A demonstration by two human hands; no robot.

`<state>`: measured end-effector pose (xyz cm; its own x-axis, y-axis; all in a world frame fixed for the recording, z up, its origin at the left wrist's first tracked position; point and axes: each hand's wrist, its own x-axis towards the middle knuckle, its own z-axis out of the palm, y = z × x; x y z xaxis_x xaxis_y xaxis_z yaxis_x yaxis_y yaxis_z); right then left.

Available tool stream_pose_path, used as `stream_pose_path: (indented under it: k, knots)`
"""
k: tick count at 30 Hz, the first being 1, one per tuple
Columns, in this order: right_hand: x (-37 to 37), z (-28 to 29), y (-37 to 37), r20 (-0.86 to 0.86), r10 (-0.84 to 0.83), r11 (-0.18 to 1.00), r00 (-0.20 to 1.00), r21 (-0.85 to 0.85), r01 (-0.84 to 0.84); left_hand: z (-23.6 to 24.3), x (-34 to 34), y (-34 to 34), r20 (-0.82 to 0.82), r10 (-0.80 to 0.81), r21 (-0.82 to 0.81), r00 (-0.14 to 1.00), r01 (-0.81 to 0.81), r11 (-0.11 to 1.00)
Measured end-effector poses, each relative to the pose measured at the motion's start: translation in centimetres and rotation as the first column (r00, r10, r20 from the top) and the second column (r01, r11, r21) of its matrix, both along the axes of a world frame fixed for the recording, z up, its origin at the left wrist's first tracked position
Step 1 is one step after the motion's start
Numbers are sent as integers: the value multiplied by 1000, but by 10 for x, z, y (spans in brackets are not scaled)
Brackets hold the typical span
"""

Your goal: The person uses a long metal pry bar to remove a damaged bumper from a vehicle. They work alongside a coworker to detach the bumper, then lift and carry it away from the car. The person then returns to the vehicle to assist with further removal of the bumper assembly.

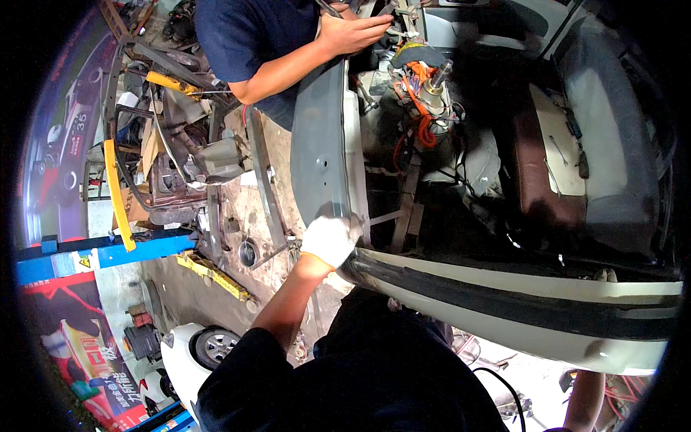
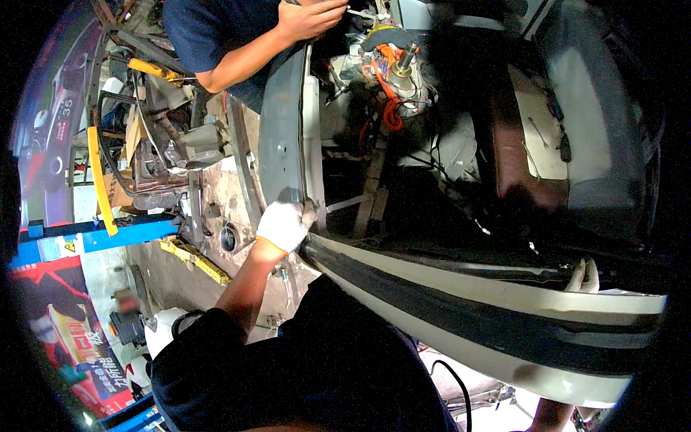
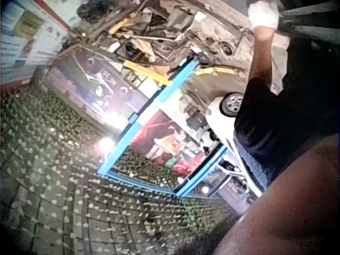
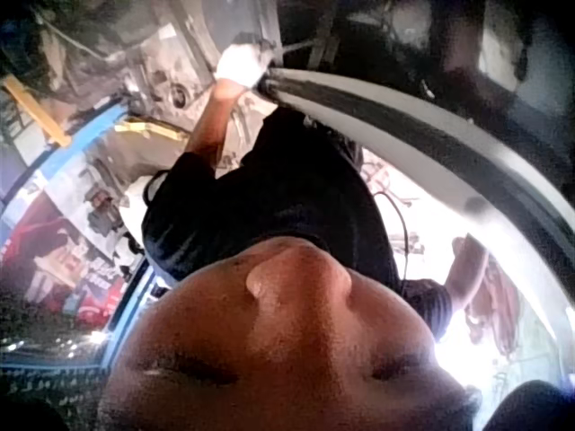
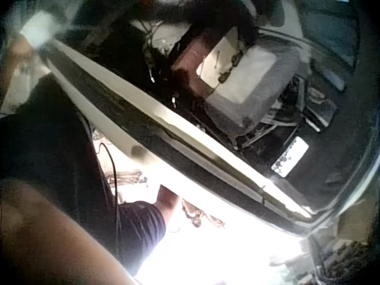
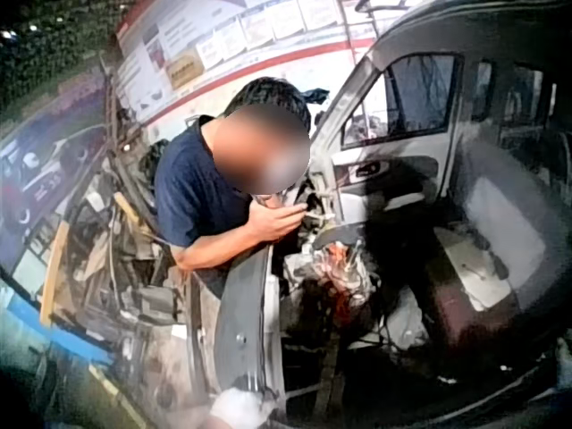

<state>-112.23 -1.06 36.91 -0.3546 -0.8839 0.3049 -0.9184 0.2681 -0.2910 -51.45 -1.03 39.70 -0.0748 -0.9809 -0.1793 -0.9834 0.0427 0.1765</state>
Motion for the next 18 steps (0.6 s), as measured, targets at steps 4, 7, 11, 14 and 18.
stream_pose_path:
  k: [4, 7, 11, 14, 18]
  knots:
    - [-1, 0, -5, -5, 3, 1000, 1000, -7, -3, 8, -6, -5, -19, 41, 7, 999, -41, 999]
    - [-1, 3, -12, -8, 13, 1000, 1000, -17, -13, 6, -4, -3, 15, 47, -5, 999, -47, 999]
    - [1, 7, -24, -10, 31, 998, 999, -46, -32, 13, -7, -1, 2, 51, 37, 999, -51, 998]
    - [-1, 13, -10, -14, -24, 998, 1000, -51, 23, 8, -5, -11, 13, -10, 30, 1000, 10, 1000]
    - [0, 13, -22, -13, 5, 999, 1000, -40, -5, 7, -4, -2, -14, 31, 8, 999, -31, 1000]
